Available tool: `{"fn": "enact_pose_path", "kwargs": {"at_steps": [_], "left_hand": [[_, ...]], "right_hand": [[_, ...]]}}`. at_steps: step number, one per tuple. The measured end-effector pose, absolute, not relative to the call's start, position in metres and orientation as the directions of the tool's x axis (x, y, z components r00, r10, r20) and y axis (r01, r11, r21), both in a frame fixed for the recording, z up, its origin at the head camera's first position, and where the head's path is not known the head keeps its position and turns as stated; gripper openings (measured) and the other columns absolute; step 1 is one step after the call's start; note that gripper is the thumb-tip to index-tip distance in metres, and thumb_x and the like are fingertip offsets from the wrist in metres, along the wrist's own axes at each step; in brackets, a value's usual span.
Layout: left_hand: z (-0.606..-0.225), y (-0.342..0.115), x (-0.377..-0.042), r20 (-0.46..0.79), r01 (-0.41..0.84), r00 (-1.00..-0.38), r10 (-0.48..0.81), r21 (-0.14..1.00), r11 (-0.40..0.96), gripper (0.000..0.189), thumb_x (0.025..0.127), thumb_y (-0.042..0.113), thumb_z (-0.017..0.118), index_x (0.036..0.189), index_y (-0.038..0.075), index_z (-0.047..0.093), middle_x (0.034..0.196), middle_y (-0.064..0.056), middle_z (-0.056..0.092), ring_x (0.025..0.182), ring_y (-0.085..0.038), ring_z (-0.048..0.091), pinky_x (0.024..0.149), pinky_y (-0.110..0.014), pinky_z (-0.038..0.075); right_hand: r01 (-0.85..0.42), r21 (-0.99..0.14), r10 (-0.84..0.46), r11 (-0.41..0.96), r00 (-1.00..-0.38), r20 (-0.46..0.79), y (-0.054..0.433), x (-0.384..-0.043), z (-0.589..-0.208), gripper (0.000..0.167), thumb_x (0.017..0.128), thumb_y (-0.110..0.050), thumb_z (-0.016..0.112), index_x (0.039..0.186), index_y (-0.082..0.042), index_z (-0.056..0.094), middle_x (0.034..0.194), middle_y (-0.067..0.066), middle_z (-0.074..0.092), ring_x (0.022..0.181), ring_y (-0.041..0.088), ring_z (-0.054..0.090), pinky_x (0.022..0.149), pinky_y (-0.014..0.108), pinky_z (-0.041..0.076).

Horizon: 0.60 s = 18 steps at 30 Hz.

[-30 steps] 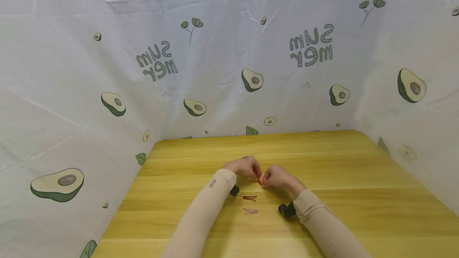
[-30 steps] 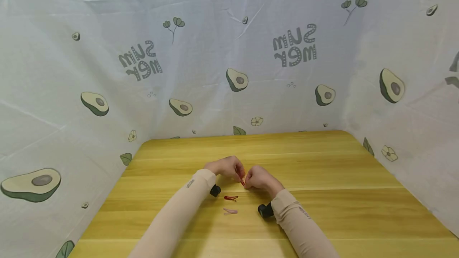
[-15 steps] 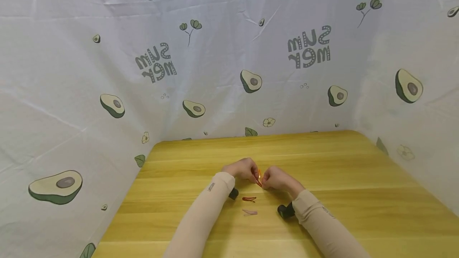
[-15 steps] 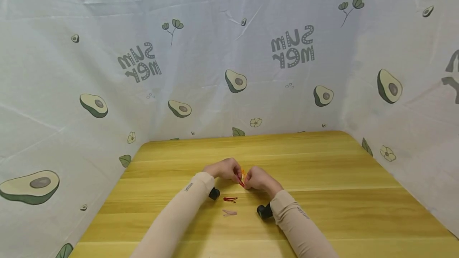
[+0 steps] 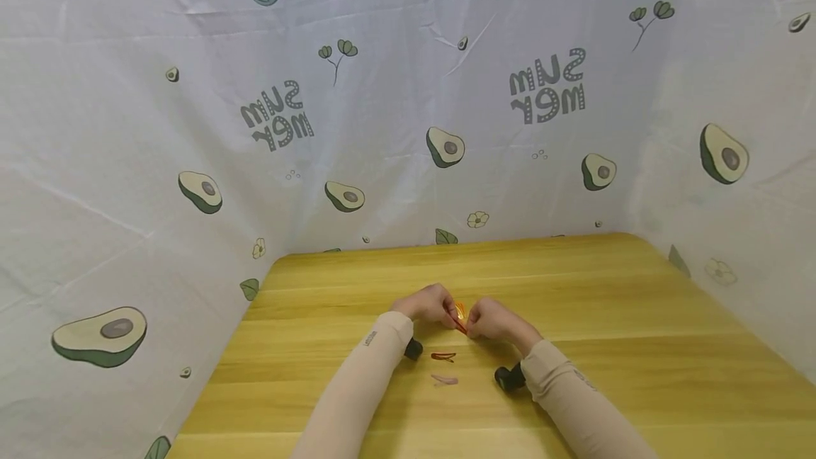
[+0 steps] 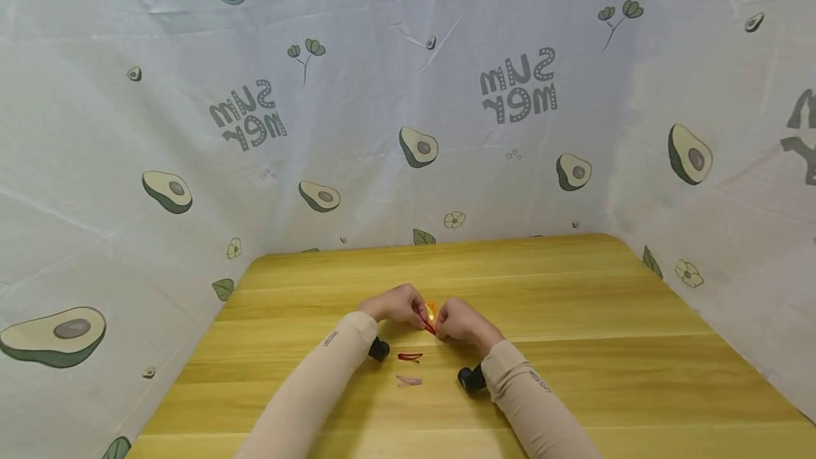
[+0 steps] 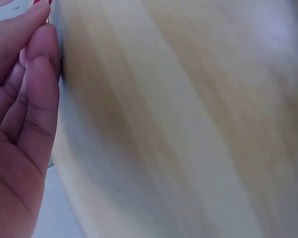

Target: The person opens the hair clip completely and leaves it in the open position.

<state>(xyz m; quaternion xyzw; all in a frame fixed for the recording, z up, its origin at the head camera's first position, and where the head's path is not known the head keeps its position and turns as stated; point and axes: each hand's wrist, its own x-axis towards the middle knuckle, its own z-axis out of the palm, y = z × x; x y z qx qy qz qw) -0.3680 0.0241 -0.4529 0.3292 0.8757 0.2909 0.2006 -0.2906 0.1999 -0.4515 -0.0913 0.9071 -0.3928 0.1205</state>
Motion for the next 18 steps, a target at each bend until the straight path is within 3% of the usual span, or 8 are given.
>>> {"fn": "enact_pose_path", "kwargs": {"at_steps": [18], "left_hand": [[-0.4527, 0.0147, -0.3616, -0.126, 0.37, -0.714, 0.689, 0.768, 0.523, 0.01, 0.086, -0.001, 0.075, 0.079, 0.006, 0.072, 0.07, 0.003, 0.065, 0.063, -0.007, 0.056, 0.059, -0.02, 0.047]], "right_hand": [[-0.142, -0.758, -0.335, 0.637, -0.936, -0.106, 0.2062, -0.2892, -0.4521, 0.009, 0.086, 0.001, 0.066, 0.077, 0.001, 0.067, 0.067, -0.001, 0.053, 0.06, 0.012, 0.043, 0.056, 0.024, 0.035]]}}
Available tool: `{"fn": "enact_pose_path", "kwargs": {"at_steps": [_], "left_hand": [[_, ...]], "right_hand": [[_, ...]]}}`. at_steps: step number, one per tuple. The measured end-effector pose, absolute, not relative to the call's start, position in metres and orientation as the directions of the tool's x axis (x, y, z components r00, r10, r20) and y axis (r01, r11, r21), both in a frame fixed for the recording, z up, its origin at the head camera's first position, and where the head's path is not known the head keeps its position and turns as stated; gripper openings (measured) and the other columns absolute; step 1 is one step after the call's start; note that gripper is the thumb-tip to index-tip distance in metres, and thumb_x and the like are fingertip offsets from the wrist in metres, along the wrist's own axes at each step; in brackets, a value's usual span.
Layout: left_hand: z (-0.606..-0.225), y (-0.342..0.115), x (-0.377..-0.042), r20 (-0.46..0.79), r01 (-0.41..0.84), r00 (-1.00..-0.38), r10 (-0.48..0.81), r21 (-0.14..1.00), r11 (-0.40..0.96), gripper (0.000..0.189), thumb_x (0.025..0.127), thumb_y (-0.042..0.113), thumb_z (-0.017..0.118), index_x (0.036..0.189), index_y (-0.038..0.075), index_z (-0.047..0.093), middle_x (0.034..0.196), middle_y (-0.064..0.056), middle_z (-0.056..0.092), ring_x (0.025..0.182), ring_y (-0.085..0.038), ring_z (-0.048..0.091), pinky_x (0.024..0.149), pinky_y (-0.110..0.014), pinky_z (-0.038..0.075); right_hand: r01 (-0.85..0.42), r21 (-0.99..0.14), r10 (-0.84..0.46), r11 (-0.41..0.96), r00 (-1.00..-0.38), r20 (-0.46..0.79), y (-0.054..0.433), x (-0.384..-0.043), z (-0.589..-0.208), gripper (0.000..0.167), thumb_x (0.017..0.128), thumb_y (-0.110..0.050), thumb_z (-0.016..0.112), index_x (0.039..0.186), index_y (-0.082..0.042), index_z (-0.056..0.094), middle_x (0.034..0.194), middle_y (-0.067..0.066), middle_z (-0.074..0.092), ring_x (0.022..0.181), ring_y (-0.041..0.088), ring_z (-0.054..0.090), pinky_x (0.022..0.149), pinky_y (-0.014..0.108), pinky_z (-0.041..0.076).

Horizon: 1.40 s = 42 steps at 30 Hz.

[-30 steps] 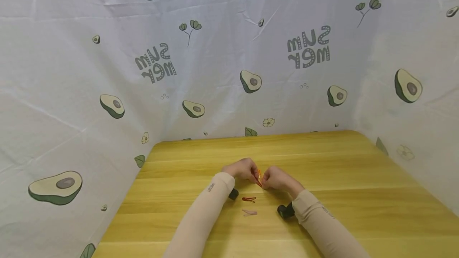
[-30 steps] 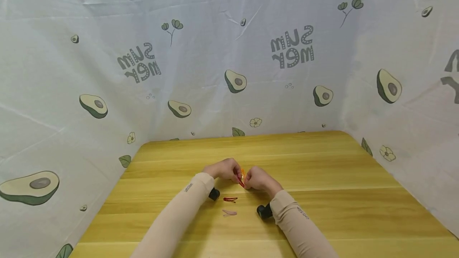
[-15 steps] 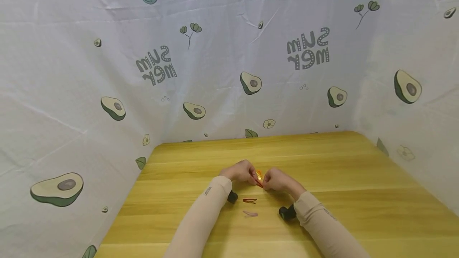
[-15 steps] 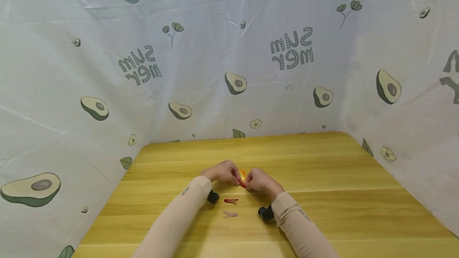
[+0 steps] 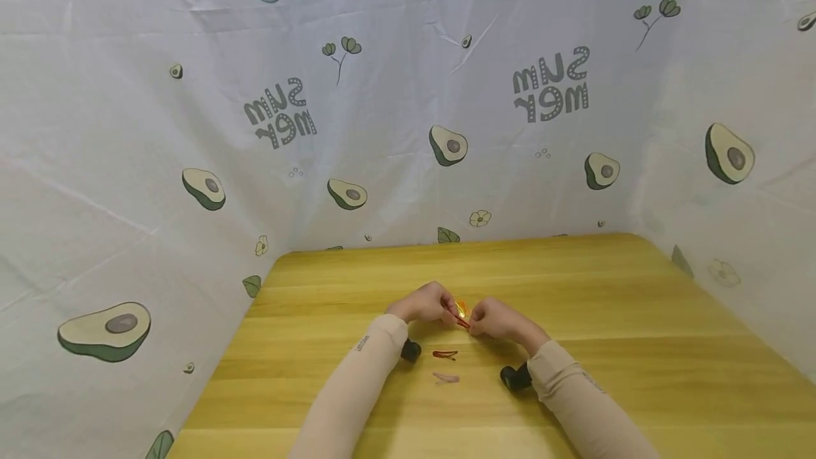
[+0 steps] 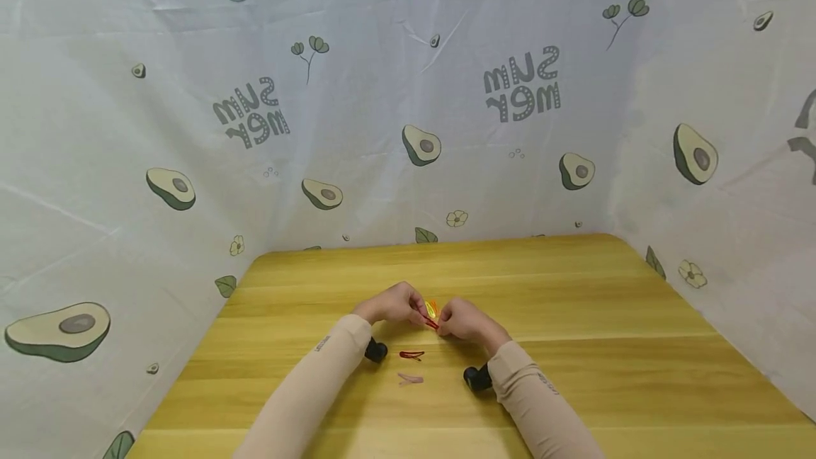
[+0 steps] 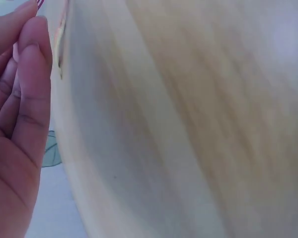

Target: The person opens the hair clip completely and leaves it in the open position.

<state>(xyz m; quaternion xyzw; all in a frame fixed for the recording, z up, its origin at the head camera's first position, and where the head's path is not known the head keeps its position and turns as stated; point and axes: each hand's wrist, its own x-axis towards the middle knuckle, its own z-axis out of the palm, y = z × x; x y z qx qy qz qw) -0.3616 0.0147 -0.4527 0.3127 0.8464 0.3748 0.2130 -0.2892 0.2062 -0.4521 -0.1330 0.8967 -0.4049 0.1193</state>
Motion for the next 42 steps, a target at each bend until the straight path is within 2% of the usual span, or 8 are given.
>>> {"fn": "enact_pose_path", "kwargs": {"at_steps": [6, 12, 21, 26, 32, 42], "left_hand": [[-0.451, 0.012, -0.356, -0.13, 0.34, -0.719, 0.682, 0.791, 0.508, 0.007, 0.086, -0.003, 0.073, 0.084, 0.003, 0.072, 0.073, 0.001, 0.068, 0.065, -0.008, 0.06, 0.062, -0.021, 0.052], [-0.454, 0.007, -0.351, -0.122, 0.28, -0.732, 0.67, 0.843, 0.459, 0.004, 0.088, -0.004, 0.071, 0.09, -0.001, 0.072, 0.077, -0.003, 0.069, 0.07, -0.012, 0.067, 0.069, -0.028, 0.059], [-0.455, -0.003, -0.345, -0.086, 0.276, -0.741, 0.666, 0.865, 0.419, 0.004, 0.089, -0.001, 0.072, 0.088, 0.002, 0.074, 0.079, -0.006, 0.071, 0.071, -0.015, 0.069, 0.069, -0.029, 0.059], [-0.455, -0.006, -0.344, -0.081, 0.252, -0.745, 0.662, 0.885, 0.391, 0.006, 0.089, 0.0, 0.072, 0.086, 0.006, 0.074, 0.081, -0.007, 0.072, 0.072, -0.016, 0.069, 0.07, -0.031, 0.06], [-0.449, -0.006, -0.341, -0.056, 0.282, -0.741, 0.669, 0.878, 0.386, 0.005, 0.09, 0.003, 0.073, 0.089, 0.007, 0.075, 0.083, -0.007, 0.074, 0.073, -0.017, 0.07, 0.072, -0.032, 0.059], [-0.451, -0.009, -0.33, -0.042, 0.287, -0.762, 0.647, 0.873, 0.395, 0.004, 0.087, 0.003, 0.075, 0.088, 0.007, 0.076, 0.08, -0.003, 0.073, 0.071, -0.012, 0.068, 0.07, -0.029, 0.056]], "right_hand": [[-0.167, -0.77, -0.352, 0.616, -0.933, -0.08, 0.211, -0.29, -0.455, 0.008, 0.088, -0.002, 0.068, 0.08, 0.0, 0.068, 0.069, -0.001, 0.056, 0.061, 0.012, 0.044, 0.056, 0.024, 0.037], [-0.157, -0.801, -0.356, 0.577, -0.931, -0.074, 0.212, -0.29, -0.457, 0.01, 0.091, -0.007, 0.068, 0.085, 0.001, 0.068, 0.072, 0.0, 0.056, 0.061, 0.011, 0.043, 0.054, 0.023, 0.035], [-0.168, -0.858, -0.41, 0.486, -0.911, -0.053, 0.211, -0.286, -0.454, 0.011, 0.094, -0.002, 0.059, 0.093, 0.006, 0.066, 0.078, 0.006, 0.061, 0.062, 0.01, 0.044, 0.054, 0.022, 0.037], [-0.199, -0.863, -0.437, 0.465, -0.899, -0.028, 0.212, -0.285, -0.452, 0.013, 0.095, -0.002, 0.058, 0.095, 0.008, 0.067, 0.081, 0.011, 0.064, 0.063, 0.008, 0.045, 0.055, 0.022, 0.039], [-0.234, -0.869, -0.459, 0.435, -0.888, 0.009, 0.215, -0.285, -0.448, 0.014, 0.096, -0.001, 0.058, 0.096, 0.01, 0.066, 0.086, 0.019, 0.065, 0.07, 0.012, 0.048, 0.061, 0.024, 0.042], [-0.233, -0.878, -0.465, 0.419, -0.885, 0.013, 0.214, -0.279, -0.447, 0.013, 0.094, -0.001, 0.061, 0.096, 0.011, 0.065, 0.08, 0.005, 0.057, 0.069, 0.009, 0.047, 0.061, 0.023, 0.041]]}}
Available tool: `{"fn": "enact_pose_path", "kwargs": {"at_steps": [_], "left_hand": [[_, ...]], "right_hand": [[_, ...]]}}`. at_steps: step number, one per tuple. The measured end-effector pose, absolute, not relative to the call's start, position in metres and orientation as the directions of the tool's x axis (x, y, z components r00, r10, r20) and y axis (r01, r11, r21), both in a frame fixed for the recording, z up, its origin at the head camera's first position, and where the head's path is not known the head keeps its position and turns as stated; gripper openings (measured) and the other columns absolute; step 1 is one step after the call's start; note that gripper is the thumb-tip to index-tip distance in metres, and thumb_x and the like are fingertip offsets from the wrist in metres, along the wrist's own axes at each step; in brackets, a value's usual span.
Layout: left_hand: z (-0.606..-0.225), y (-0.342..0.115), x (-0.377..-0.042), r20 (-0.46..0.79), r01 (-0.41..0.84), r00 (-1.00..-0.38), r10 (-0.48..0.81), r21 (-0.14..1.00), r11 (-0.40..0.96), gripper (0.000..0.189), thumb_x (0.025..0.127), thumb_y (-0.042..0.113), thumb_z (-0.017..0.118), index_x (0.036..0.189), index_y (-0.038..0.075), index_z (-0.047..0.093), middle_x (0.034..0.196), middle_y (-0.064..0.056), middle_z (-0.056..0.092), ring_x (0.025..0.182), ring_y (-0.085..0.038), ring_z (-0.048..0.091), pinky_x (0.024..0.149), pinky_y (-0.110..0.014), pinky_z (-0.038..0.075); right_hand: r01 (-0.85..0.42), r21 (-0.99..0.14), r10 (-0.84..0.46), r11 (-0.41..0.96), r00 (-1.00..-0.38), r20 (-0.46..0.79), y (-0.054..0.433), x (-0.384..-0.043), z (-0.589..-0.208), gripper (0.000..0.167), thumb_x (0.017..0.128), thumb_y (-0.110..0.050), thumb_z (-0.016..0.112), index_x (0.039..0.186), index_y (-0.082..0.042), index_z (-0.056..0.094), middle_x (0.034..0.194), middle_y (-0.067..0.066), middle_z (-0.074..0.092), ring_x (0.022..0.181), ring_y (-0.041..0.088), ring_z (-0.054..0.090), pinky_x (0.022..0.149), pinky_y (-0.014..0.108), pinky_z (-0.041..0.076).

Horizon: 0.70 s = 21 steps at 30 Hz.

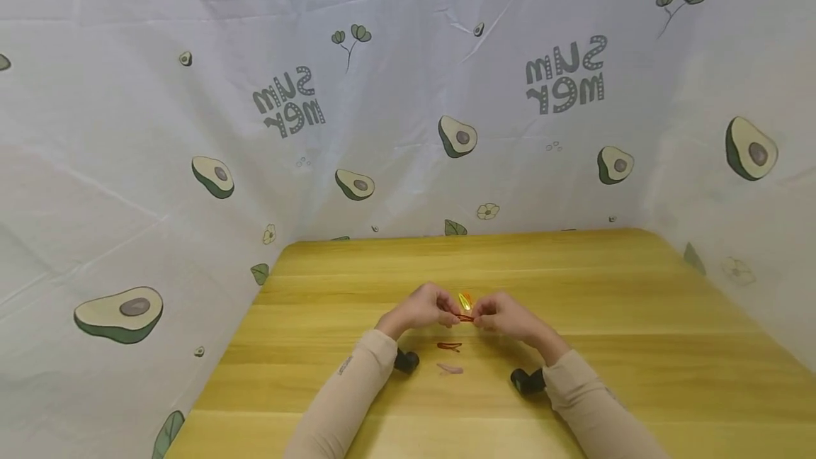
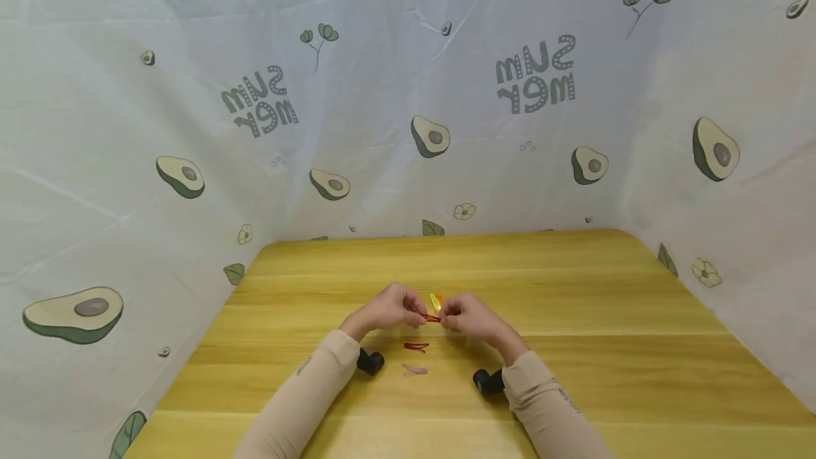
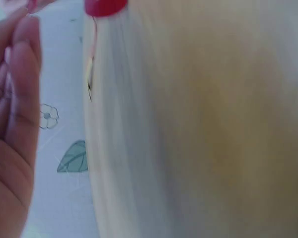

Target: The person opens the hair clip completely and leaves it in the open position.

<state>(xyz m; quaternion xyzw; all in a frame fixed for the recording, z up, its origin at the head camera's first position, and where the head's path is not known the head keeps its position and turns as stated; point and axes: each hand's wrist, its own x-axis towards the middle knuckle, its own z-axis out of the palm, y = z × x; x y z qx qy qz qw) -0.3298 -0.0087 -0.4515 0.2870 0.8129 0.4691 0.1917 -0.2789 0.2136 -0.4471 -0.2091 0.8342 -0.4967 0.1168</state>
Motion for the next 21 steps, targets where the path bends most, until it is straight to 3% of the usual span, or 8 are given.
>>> {"fn": "enact_pose_path", "kwargs": {"at_steps": [7, 21], "left_hand": [[-0.453, -0.012, -0.323, -0.037, 0.288, -0.76, 0.649, 0.876, 0.387, 0.004, 0.087, 0.002, 0.075, 0.089, 0.006, 0.076, 0.08, -0.004, 0.074, 0.07, -0.011, 0.067, 0.067, -0.026, 0.055], [-0.445, -0.022, -0.305, -0.006, 0.317, -0.758, 0.652, 0.87, 0.377, 0.004, 0.086, 0.003, 0.076, 0.088, 0.007, 0.077, 0.08, -0.004, 0.073, 0.07, -0.009, 0.062, 0.065, -0.028, 0.052]], "right_hand": [[-0.23, -0.879, -0.475, 0.417, -0.88, 0.005, 0.21, -0.277, -0.449, 0.013, 0.092, 0.0, 0.059, 0.097, 0.012, 0.064, 0.079, 0.001, 0.055, 0.07, 0.01, 0.046, 0.062, 0.022, 0.04], [-0.336, -0.829, -0.591, 0.447, -0.807, 0.008, 0.206, -0.272, -0.438, 0.011, 0.096, 0.001, 0.056, 0.095, 0.009, 0.064, 0.079, 0.006, 0.057, 0.068, 0.009, 0.046, 0.061, 0.023, 0.04]]}}
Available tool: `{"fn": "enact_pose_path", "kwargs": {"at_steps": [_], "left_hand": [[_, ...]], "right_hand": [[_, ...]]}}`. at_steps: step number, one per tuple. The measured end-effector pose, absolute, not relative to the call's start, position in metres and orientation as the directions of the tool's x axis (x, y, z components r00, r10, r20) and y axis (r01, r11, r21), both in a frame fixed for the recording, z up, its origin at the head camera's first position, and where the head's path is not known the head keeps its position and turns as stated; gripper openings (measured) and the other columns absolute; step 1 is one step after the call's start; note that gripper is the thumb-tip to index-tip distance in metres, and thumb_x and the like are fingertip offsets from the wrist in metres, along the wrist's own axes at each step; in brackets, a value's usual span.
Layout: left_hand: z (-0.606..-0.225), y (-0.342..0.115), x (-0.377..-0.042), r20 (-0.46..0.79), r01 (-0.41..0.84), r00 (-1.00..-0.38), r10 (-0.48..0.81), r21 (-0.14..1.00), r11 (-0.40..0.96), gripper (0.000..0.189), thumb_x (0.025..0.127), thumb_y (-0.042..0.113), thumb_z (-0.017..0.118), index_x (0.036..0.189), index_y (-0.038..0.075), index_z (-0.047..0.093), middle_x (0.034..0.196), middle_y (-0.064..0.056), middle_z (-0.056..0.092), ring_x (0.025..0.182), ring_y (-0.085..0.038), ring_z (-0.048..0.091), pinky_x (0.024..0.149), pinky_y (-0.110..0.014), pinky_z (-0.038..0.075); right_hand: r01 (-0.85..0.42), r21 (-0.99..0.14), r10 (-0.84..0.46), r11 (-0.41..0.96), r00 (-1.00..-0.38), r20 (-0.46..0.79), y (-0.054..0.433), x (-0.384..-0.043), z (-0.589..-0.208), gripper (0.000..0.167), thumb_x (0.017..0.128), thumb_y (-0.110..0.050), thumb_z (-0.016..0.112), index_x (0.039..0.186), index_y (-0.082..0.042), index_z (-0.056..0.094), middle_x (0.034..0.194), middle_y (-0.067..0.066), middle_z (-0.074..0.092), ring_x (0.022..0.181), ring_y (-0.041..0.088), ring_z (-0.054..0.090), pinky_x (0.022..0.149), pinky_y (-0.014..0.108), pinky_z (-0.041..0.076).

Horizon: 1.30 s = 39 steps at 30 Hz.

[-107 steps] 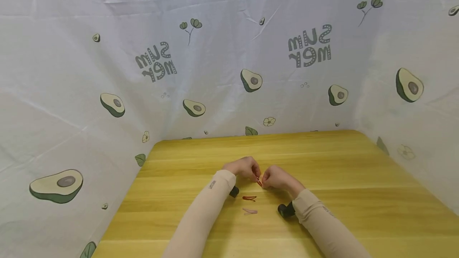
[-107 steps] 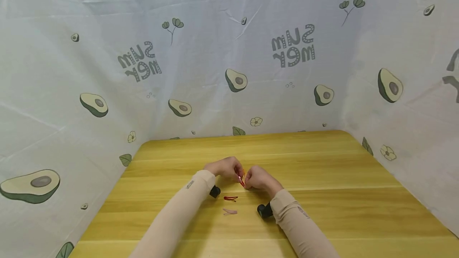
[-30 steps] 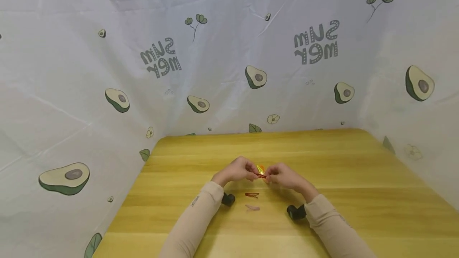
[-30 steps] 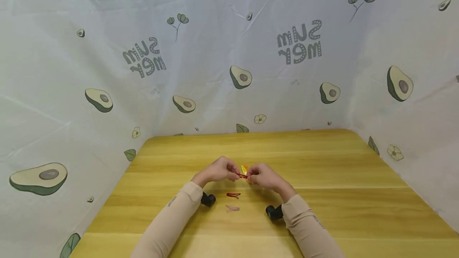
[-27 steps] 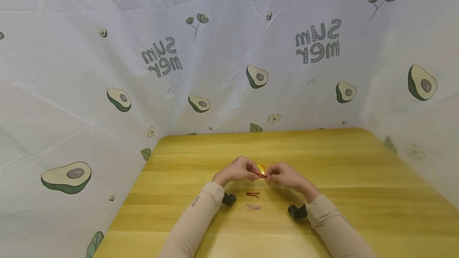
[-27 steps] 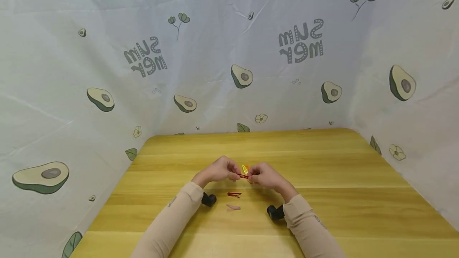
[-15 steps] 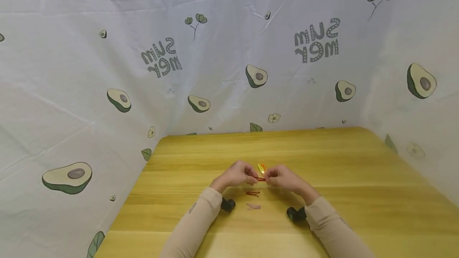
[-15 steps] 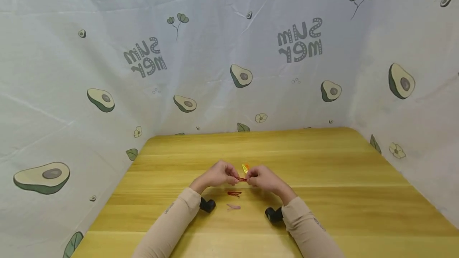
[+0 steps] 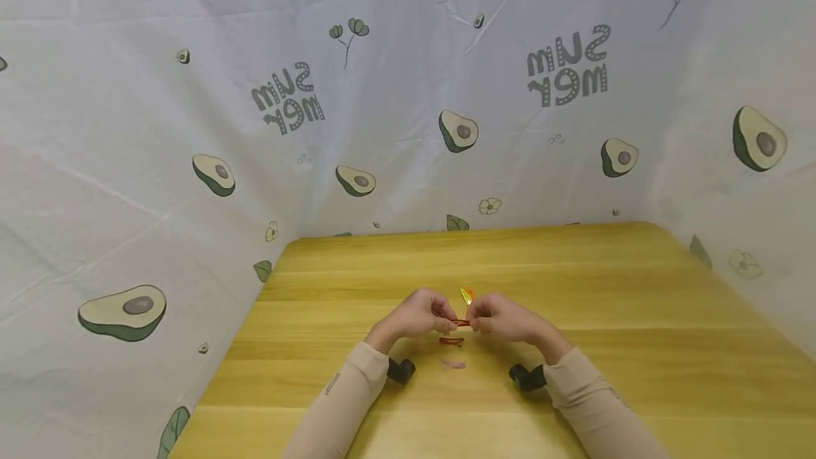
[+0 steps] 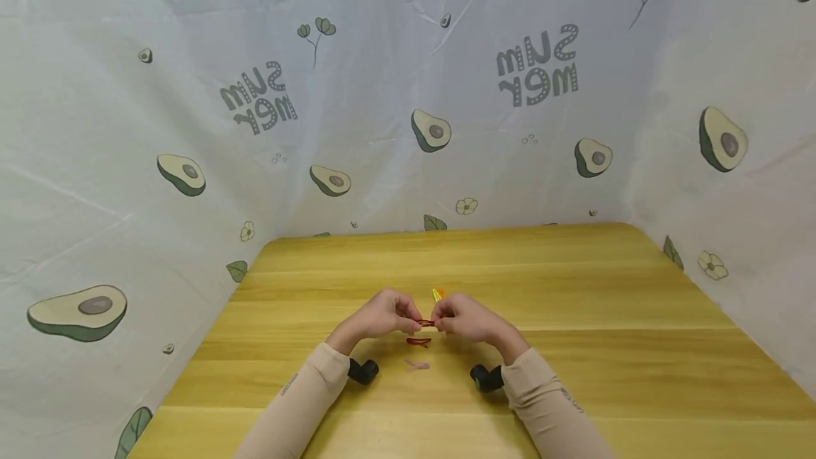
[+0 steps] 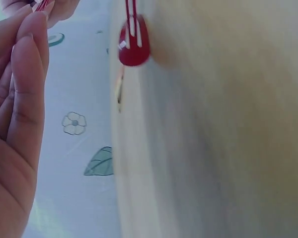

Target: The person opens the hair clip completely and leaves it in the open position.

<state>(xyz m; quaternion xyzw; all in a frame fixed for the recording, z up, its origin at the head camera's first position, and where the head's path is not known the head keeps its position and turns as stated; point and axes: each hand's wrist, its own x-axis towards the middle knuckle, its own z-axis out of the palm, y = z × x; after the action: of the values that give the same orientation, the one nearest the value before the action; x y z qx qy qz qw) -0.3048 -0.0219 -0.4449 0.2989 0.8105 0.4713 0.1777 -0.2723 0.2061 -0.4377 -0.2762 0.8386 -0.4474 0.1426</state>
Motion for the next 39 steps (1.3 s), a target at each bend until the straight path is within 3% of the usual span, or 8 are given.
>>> {"fn": "enact_pose_path", "kwargs": {"at_steps": [4, 8, 12, 17, 20, 27, 35, 39], "left_hand": [[-0.435, -0.025, -0.301, 0.026, 0.35, -0.738, 0.675, 0.87, 0.348, 0.004, 0.089, 0.003, 0.073, 0.09, 0.005, 0.077, 0.082, -0.008, 0.074, 0.071, -0.01, 0.066, 0.073, -0.042, 0.058], [-0.426, -0.028, -0.299, 0.05, 0.368, -0.714, 0.698, 0.875, 0.314, 0.006, 0.091, 0.002, 0.071, 0.09, 0.003, 0.076, 0.085, -0.016, 0.074, 0.075, -0.024, 0.071, 0.078, -0.053, 0.057], [-0.419, -0.03, -0.297, 0.062, 0.367, -0.691, 0.721, 0.888, 0.276, 0.007, 0.092, 0.001, 0.069, 0.091, 0.0, 0.075, 0.089, -0.024, 0.073, 0.082, -0.044, 0.07, 0.08, -0.058, 0.056], [-0.415, -0.033, -0.296, 0.071, 0.375, -0.661, 0.747, 0.893, 0.247, 0.006, 0.092, 0.001, 0.069, 0.09, -0.002, 0.075, 0.088, -0.028, 0.072, 0.084, -0.051, 0.067, 0.078, -0.057, 0.056], [-0.416, -0.036, -0.296, 0.079, 0.39, -0.63, 0.772, 0.892, 0.227, 0.006, 0.091, 0.0, 0.069, 0.09, -0.003, 0.075, 0.088, -0.029, 0.072, 0.079, -0.046, 0.069, 0.076, -0.057, 0.056], [-0.418, -0.041, -0.297, 0.096, 0.385, -0.568, 0.817, 0.909, 0.161, 0.007, 0.091, -0.004, 0.068, 0.091, -0.009, 0.072, 0.091, -0.037, 0.068, 0.069, -0.01, 0.067, 0.076, -0.063, 0.053], [-0.417, -0.041, -0.295, 0.069, 0.369, -0.6, 0.797, 0.907, 0.2, 0.007, 0.09, -0.003, 0.068, 0.091, -0.007, 0.073, 0.09, -0.034, 0.07, 0.069, -0.009, 0.067, 0.07, -0.03, 0.057], [-0.418, -0.04, -0.295, 0.064, 0.382, -0.615, 0.786, 0.896, 0.226, 0.006, 0.089, -0.003, 0.07, 0.09, -0.006, 0.075, 0.087, -0.026, 0.073, 0.069, -0.009, 0.067, 0.072, -0.041, 0.058]], "right_hand": [[-0.37, -0.804, -0.601, 0.466, -0.799, 0.02, 0.205, -0.269, -0.428, 0.012, 0.098, 0.0, 0.056, 0.096, 0.008, 0.064, 0.08, 0.01, 0.058, 0.069, 0.008, 0.048, 0.063, 0.024, 0.042], [-0.406, -0.787, -0.616, 0.464, -0.787, 0.043, 0.202, -0.265, -0.418, 0.012, 0.099, -0.002, 0.055, 0.096, 0.006, 0.064, 0.08, 0.013, 0.058, 0.07, 0.008, 0.049, 0.064, 0.024, 0.043], [-0.427, -0.779, -0.619, 0.46, -0.783, 0.063, 0.201, -0.261, -0.408, 0.011, 0.1, -0.003, 0.055, 0.094, 0.0, 0.064, 0.08, 0.013, 0.058, 0.069, 0.007, 0.048, 0.063, 0.024, 0.043], [-0.452, -0.783, -0.636, 0.427, -0.766, 0.095, 0.202, -0.256, -0.404, 0.009, 0.099, -0.002, 0.057, 0.092, -0.002, 0.064, 0.077, 0.005, 0.056, 0.067, 0.006, 0.047, 0.062, 0.024, 0.043], [-0.468, -0.793, -0.659, 0.391, -0.743, 0.114, 0.201, -0.255, -0.406, 0.009, 0.098, -0.002, 0.058, 0.092, 0.0, 0.065, 0.077, 0.001, 0.055, 0.068, 0.005, 0.048, 0.063, 0.024, 0.044], [-0.467, -0.824, -0.701, 0.321, -0.702, 0.125, 0.2, -0.254, -0.41, 0.012, 0.1, -0.006, 0.057, 0.094, 0.0, 0.065, 0.079, -0.003, 0.053, 0.071, 0.003, 0.048, 0.066, 0.026, 0.046], [-0.47, -0.811, -0.699, 0.349, -0.706, 0.108, 0.2, -0.256, -0.408, 0.014, 0.099, -0.005, 0.058, 0.095, 0.006, 0.065, 0.079, -0.003, 0.054, 0.071, 0.004, 0.048, 0.064, 0.024, 0.044], [-0.458, -0.811, -0.693, 0.365, -0.715, 0.092, 0.2, -0.255, -0.408, 0.012, 0.098, -0.003, 0.059, 0.096, 0.006, 0.066, 0.081, 0.004, 0.058, 0.071, 0.004, 0.049, 0.065, 0.023, 0.044]]}}
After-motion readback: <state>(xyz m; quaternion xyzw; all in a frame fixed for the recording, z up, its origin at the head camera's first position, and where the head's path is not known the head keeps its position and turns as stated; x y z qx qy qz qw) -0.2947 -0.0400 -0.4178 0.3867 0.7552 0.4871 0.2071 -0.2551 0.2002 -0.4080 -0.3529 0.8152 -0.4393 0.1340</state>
